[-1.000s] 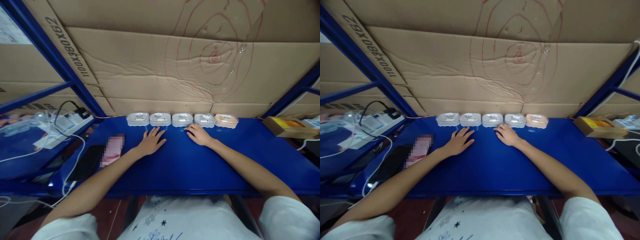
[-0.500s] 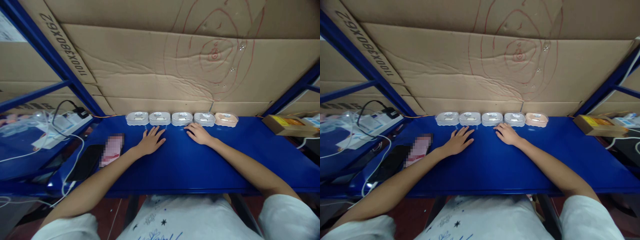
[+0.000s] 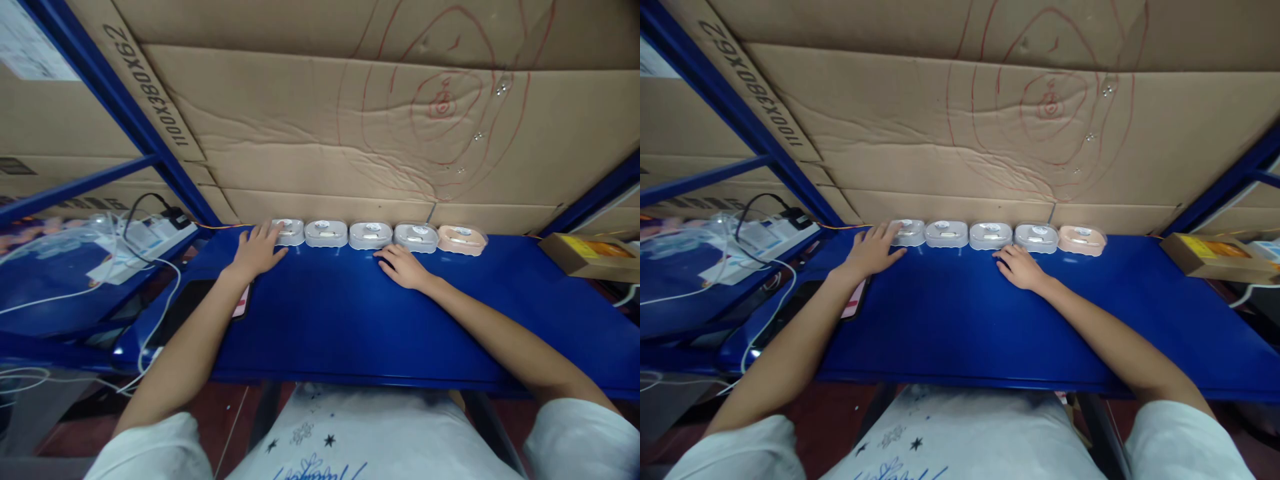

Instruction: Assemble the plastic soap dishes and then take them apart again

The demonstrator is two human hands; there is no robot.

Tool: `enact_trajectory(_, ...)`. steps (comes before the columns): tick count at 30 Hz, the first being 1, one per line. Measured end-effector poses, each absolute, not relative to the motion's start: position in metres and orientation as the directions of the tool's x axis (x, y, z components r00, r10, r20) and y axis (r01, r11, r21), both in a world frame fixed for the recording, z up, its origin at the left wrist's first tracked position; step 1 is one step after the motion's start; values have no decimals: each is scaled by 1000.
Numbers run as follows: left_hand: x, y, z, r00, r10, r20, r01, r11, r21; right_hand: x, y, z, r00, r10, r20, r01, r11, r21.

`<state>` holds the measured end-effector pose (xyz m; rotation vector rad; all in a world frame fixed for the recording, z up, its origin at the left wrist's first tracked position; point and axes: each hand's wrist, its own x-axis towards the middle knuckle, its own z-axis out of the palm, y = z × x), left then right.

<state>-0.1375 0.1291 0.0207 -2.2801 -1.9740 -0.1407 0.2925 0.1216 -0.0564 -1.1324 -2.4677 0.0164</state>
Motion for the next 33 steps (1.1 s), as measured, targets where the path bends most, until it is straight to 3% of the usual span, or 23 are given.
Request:
enact_trajectory(4, -143, 132, 16, 133, 990, 47, 988, -129, -79, 292, 122, -58, -575, 726, 377, 721, 667, -185)
enact_trajectory(12, -137, 114, 31, 191, 980, 55, 972, -180, -154, 292, 121, -54, -572, 733, 368, 725, 662, -192)
enact_trajectory(18, -139, 120, 31, 167, 985, 43, 986, -166, -25, 293, 120, -54, -579, 734, 355, 724, 663, -189)
enact_trajectory(33, -165, 107, 50, 276, 950, -145, 961, -267, 79, 290, 119, -49, -571, 749, 337, 722, 653, -228)
